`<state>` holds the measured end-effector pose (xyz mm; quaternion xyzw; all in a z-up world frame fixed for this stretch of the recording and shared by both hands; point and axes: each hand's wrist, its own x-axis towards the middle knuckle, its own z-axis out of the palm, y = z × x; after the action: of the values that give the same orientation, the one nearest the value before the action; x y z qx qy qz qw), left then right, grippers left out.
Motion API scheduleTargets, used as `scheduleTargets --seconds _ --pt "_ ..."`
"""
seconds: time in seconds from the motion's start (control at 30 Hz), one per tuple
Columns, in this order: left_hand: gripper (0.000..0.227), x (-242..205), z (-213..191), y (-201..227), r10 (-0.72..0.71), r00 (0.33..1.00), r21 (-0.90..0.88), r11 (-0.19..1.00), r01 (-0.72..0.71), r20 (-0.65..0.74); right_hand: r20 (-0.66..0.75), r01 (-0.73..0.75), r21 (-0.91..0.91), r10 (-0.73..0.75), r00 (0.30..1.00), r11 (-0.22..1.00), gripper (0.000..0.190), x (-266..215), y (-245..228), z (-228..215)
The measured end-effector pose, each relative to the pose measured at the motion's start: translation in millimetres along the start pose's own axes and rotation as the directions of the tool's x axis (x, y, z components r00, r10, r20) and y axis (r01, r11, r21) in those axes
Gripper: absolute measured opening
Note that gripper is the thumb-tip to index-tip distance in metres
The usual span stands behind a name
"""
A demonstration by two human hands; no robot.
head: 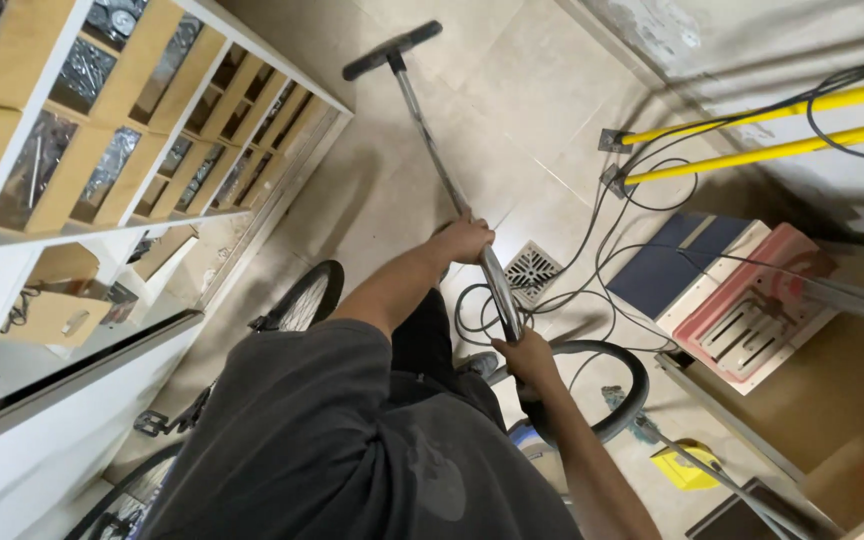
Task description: Vacuuming the floor of a workshop and moving obstacles like a bicycle to reach all areas
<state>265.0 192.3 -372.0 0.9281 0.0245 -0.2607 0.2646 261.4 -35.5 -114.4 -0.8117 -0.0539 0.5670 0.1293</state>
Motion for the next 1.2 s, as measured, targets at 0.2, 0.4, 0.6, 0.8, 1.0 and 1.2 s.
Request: scheduleTargets --seconds 0.2,0.4,0.6,0.8,1.0,1.2 --pt "0.023 -71.5 48.9 98.2 0.087 0.995 -0.102 0.991 -0.092 -0.057 0.0 -0.007 0.022 0.007 1.0 1.0 0.052 -41.6 129.7 56.4" --pt "0.016 -167.0 127.9 176.9 0.116 0.983 -0.05 0.991 -0.125 -0.141 0.042 -0.004 -0.097 0.008 0.999 0.995 0.053 -140.9 195.4 75.9" --pt "0.022 -223.0 141.7 314.9 0.066 0.977 -0.281 0.96 -0.007 0.2 0.057 -0.204 -0.128 0.213 0.975 0.97 0.033 -253.5 277.6 72.6" --pt "0.024 -180.4 230.5 377.8 0.273 0.959 -0.282 0.928 -0.242 0.075 -0.008 -0.365 -0.102 0.367 0.93 0.925 0.035 -280.5 329.6 91.7" --pt "0.017 -110.3 137.2 308.2 0.206 0.977 -0.381 0.908 -0.172 0.048 -0.147 -0.336 0.272 0.384 0.912 0.902 0.039 -239.4 208.4 77.8" --pt "0.023 19.4 84.8 211.4 0.097 0.97 0.008 0.995 -0.098 -0.225 -0.305 -0.047 0.55 0.253 0.918 0.834 0.034 -98.5 115.5 51.2"
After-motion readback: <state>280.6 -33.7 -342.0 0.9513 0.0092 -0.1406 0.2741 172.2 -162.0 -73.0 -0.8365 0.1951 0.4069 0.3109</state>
